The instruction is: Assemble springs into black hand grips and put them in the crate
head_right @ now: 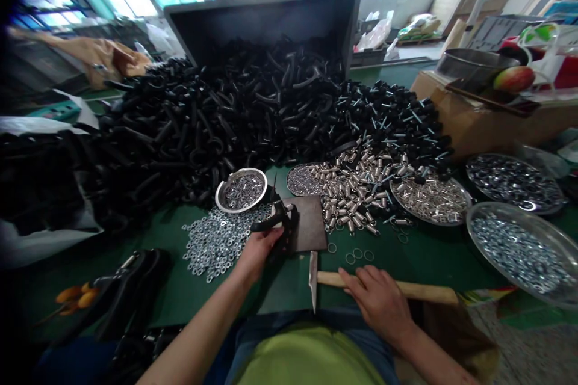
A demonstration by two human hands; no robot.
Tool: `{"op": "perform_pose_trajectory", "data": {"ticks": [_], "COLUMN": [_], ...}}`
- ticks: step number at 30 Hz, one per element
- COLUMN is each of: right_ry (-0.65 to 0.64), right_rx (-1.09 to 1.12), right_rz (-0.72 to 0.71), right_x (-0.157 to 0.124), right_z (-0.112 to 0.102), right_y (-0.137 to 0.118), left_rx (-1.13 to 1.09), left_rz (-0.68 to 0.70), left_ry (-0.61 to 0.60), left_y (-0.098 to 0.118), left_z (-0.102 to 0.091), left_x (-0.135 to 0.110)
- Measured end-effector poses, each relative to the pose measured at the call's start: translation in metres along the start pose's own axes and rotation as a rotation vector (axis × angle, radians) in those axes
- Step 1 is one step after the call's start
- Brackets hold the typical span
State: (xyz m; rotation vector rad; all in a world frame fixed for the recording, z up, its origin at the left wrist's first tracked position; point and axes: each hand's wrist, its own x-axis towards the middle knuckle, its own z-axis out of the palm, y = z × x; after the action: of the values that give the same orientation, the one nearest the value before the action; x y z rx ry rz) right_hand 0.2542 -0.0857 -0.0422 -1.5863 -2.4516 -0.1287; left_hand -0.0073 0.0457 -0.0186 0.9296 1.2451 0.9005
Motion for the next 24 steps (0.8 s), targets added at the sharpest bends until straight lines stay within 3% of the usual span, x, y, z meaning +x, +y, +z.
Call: {"op": "perform_pose_trajectory", "data": {"ticks": [3, 5, 8, 11, 14, 18, 20, 24], "right_ry": [0.041, 0.045, 0.080, 0.135, 0.080, -0.049, -0.085, -0.125], "right_rx": [0.035, 0.112, 0.229, 0.294, 0.216, 0.112, 0.098, 0.092], "right_rz": [0.003, -0.011, 0.021, 0.080, 0.116, 0.134, 0.138, 0.178], "right_x": [0.009, 0.020, 0.046, 0.092, 0.151, 0.223, 0.247, 0.268], "right_z": [0.002, 0.002, -0.002, -0.009, -0.012, -0.001, 0.008, 0.023], "right_y": [0.002, 0.005, 0.012, 0.024, 0.036, 0.047, 0.049, 0.046], "left_rx": [-0.318, -0.366, -0.235, -0.028, 0.245, 0.795, 1.066, 1.179], "left_rz": [-0.206, -0.215, -0.136, -0.036, 0.179, 0.482, 0.553, 0.556], "left_ry": [-0.005, -0.017, -0.068, -0.120, -0.092, 0.076, 0.107, 0.082], "left_y": [-0.004, -0.005, -0.002, 0.008, 0.024, 0.043, 0.048, 0.048], "left_z": [0.021, 0.030, 0.033, 0.022, 0.008, 0.001, 0.006, 0.026], "left_x": [-0.023, -0.038, -0.052, -0.051, -0.023, 0.048, 0.084, 0.133]}}
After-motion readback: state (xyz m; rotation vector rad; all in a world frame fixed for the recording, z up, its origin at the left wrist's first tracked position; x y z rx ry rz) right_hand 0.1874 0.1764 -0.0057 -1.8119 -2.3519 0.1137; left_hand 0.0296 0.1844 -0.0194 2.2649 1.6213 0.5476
